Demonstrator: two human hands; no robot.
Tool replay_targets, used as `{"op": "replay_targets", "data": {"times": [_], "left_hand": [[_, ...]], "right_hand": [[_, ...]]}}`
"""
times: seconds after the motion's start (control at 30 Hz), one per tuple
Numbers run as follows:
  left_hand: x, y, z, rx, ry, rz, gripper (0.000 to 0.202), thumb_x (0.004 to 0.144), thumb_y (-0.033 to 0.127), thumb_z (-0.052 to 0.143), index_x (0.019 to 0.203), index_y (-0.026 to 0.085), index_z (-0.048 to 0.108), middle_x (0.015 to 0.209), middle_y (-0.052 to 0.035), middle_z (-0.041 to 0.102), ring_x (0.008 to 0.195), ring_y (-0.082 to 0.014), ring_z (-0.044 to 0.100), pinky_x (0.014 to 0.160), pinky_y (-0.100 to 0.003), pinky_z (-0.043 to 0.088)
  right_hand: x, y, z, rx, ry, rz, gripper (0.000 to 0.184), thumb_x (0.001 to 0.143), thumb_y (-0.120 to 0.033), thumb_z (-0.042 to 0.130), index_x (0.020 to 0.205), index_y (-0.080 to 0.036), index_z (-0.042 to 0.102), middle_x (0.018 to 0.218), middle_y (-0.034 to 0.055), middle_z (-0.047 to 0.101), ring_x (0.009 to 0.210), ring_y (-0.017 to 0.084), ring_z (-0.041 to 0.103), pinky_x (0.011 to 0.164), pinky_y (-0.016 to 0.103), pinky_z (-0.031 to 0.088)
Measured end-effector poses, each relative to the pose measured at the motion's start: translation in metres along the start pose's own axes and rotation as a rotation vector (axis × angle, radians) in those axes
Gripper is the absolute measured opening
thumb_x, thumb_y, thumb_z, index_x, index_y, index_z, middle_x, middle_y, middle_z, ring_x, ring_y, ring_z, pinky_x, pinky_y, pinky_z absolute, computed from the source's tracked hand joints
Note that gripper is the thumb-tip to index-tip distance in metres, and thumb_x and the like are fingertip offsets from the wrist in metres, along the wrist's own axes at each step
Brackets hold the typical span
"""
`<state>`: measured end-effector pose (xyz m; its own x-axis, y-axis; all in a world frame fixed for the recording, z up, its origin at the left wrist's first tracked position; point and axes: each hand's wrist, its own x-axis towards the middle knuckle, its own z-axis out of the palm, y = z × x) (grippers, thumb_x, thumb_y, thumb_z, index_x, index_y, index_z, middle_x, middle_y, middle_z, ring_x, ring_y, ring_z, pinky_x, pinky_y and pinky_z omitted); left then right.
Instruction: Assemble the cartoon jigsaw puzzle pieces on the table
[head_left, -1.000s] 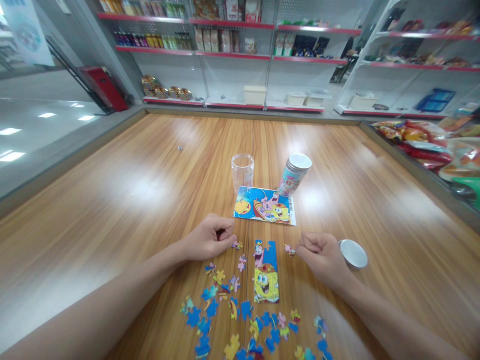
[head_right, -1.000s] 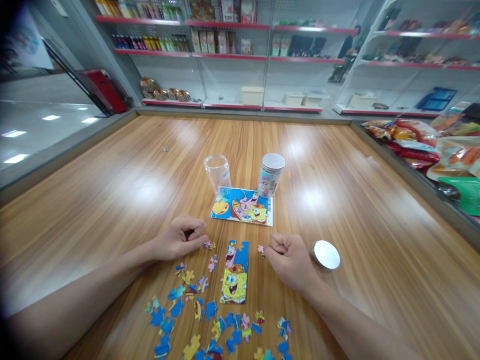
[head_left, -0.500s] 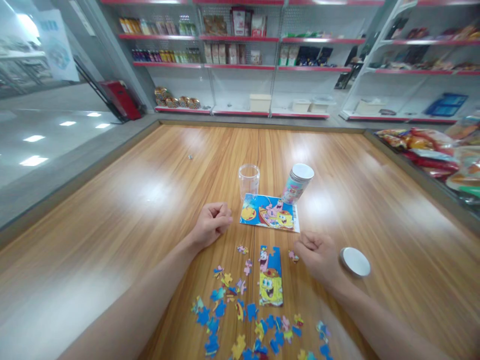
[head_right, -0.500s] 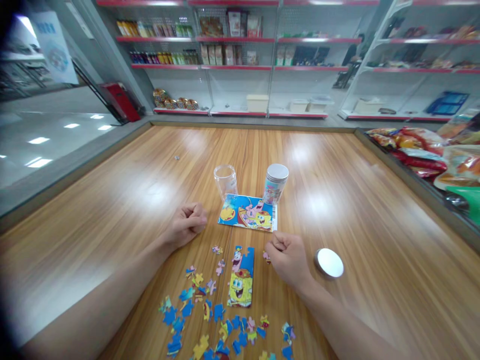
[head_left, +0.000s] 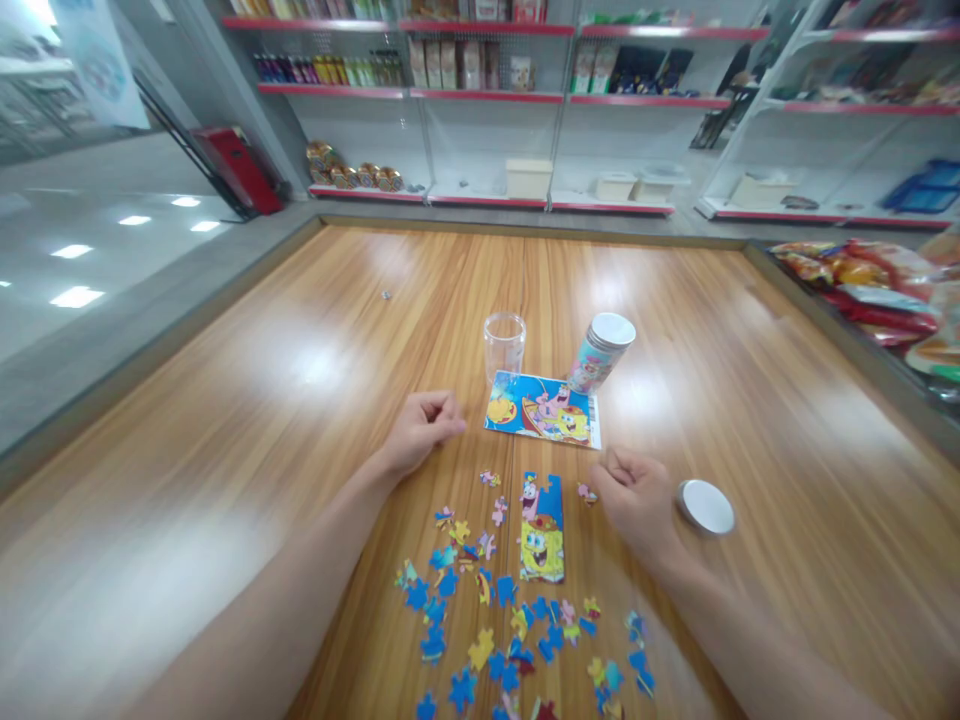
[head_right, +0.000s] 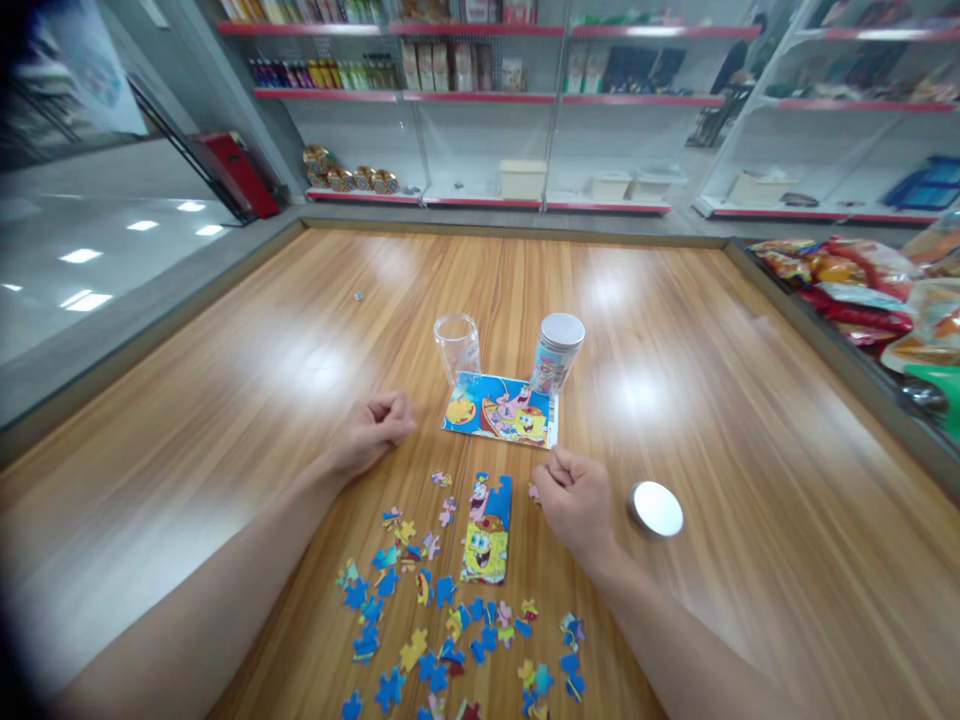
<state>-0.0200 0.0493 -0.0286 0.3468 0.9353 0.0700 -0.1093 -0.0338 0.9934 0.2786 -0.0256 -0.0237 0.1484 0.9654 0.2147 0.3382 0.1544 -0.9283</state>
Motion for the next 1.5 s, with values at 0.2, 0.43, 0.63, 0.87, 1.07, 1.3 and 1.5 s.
{"op": "replay_targets", "data": {"times": [0.2,0.43,0.63,0.87,1.07,1.3,1.5], "left_hand": [[-0.011,0.023,0.001,0.321,-0.326,-0.151,0.036,0.079,0.040,0.071,0.070,0.015,0.046,0.063,0.0058,0.041,0.056,-0.0060,0.036,0.054,-0.019,0.029],[-0.025,0.065,0.001,0.757,-0.678,-0.398,0.016,0.067,0.022,0.076,0.080,0.015,0.070,0.058,0.0052,0.049,0.051,-0.0081,0.042,0.050,-0.022,0.027],[-0.034,0.080,0.022,1.211,-0.755,-0.446,0.023,0.063,0.032,0.084,0.072,0.018,0.068,0.065,0.0014,0.062,0.056,-0.0111,0.047,0.052,-0.025,0.027],[-0.035,0.081,0.056,1.497,-0.757,-0.419,0.032,0.070,0.045,0.082,0.072,0.015,0.072,0.066,-0.0050,0.065,0.062,-0.0176,0.059,0.055,-0.027,0.036],[-0.041,0.085,0.070,1.544,-0.727,-0.309,0.035,0.074,0.046,0.082,0.077,0.012,0.074,0.072,-0.0107,0.069,0.070,-0.0231,0.067,0.062,-0.030,0.047],[-0.047,0.071,0.092,1.448,-0.642,-0.162,0.043,0.076,0.055,0.078,0.071,0.012,0.072,0.062,-0.0094,0.065,0.063,-0.0237,0.067,0.059,-0.030,0.049],[-0.050,0.064,0.099,1.415,-0.624,-0.191,0.040,0.078,0.048,0.078,0.066,0.011,0.070,0.053,-0.0065,0.059,0.056,-0.0216,0.063,0.059,-0.031,0.050]], "right_hand": [[-0.003,0.001,-0.009,0.013,-0.105,-0.033,0.042,0.077,-0.016,0.057,0.062,-0.023,0.018,0.058,-0.0064,0.017,0.051,0.006,0.021,0.046,0.020,0.028],[-0.004,0.006,-0.011,-0.038,-0.156,-0.060,0.042,0.077,-0.016,0.056,0.063,-0.023,0.018,0.058,-0.0063,0.018,0.053,0.007,0.021,0.048,0.022,0.028],[-0.005,0.012,-0.011,-0.072,-0.182,-0.073,0.043,0.078,-0.017,0.057,0.064,-0.023,0.017,0.060,-0.0059,0.018,0.055,0.009,0.022,0.050,0.024,0.030],[-0.005,0.013,-0.010,-0.078,-0.206,-0.080,0.045,0.079,-0.017,0.058,0.064,-0.023,0.017,0.061,-0.0056,0.018,0.056,0.009,0.022,0.052,0.025,0.029],[-0.005,0.012,-0.010,-0.088,-0.192,-0.078,0.045,0.079,-0.017,0.059,0.064,-0.023,0.017,0.061,-0.0056,0.017,0.056,0.009,0.021,0.052,0.025,0.027],[-0.004,0.014,-0.008,-0.085,-0.198,-0.078,0.044,0.078,-0.015,0.058,0.063,-0.022,0.017,0.060,-0.0055,0.018,0.055,0.009,0.022,0.052,0.024,0.028],[-0.004,0.010,-0.008,-0.076,-0.197,-0.080,0.044,0.077,-0.019,0.059,0.062,-0.022,0.018,0.059,-0.0052,0.019,0.055,0.009,0.023,0.051,0.023,0.028]]}}
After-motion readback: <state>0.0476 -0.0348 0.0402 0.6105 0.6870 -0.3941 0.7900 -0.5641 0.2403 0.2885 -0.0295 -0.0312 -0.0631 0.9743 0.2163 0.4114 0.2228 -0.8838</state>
